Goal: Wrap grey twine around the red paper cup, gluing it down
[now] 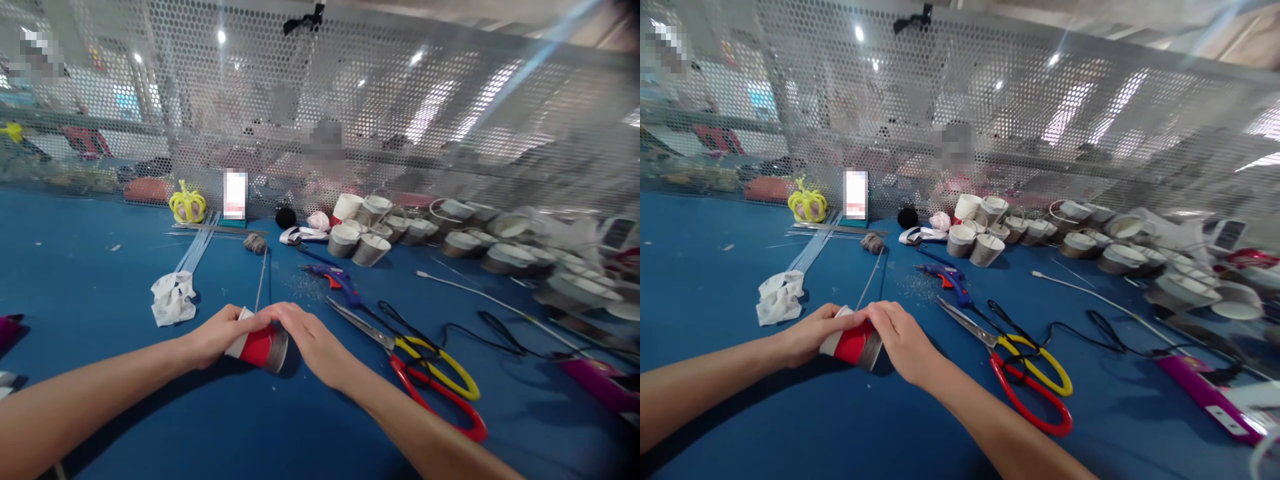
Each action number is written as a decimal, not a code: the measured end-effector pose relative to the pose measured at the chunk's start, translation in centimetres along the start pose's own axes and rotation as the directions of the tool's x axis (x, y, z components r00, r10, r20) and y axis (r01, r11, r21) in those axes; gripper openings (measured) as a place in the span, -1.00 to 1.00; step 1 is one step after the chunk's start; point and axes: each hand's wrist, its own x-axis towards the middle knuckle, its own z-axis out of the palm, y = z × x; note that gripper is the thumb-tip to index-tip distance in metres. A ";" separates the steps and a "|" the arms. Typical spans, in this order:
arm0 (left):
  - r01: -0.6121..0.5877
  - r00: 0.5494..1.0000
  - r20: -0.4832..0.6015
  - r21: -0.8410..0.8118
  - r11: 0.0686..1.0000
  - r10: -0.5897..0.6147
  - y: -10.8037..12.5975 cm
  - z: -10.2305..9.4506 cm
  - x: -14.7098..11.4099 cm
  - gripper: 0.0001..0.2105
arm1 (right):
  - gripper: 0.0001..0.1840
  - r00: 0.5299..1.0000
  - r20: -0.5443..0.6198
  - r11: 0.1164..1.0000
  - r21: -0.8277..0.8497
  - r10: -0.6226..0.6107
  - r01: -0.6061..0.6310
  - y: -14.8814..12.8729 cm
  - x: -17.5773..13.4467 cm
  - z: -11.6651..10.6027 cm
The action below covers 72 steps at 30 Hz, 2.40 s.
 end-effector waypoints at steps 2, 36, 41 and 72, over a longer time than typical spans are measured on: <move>0.055 0.998 0.002 -0.084 0.995 -0.055 0.2 0.0 0.1 -0.66 | -0.57 1.000 0.026 1.000 0.022 0.011 -0.011 -0.3 0.1 -0.1; -0.170 0.980 -0.080 0.124 0.978 0.181 -0.4 0.2 0.1 -0.74 | -0.76 0.875 -0.404 0.936 -0.108 0.266 -0.334 4.5 1.9 -8.6; -0.179 0.978 -0.086 0.138 0.974 0.192 -0.3 0.1 0.2 -0.76 | -0.83 0.954 -0.226 0.981 0.040 0.196 -0.192 0.9 -0.2 -6.5; -0.247 0.965 -0.038 0.182 0.952 0.258 -0.6 -0.9 1.0 -0.73 | -0.70 0.952 -0.147 0.853 -0.423 0.268 -0.306 -1.5 -3.4 -4.1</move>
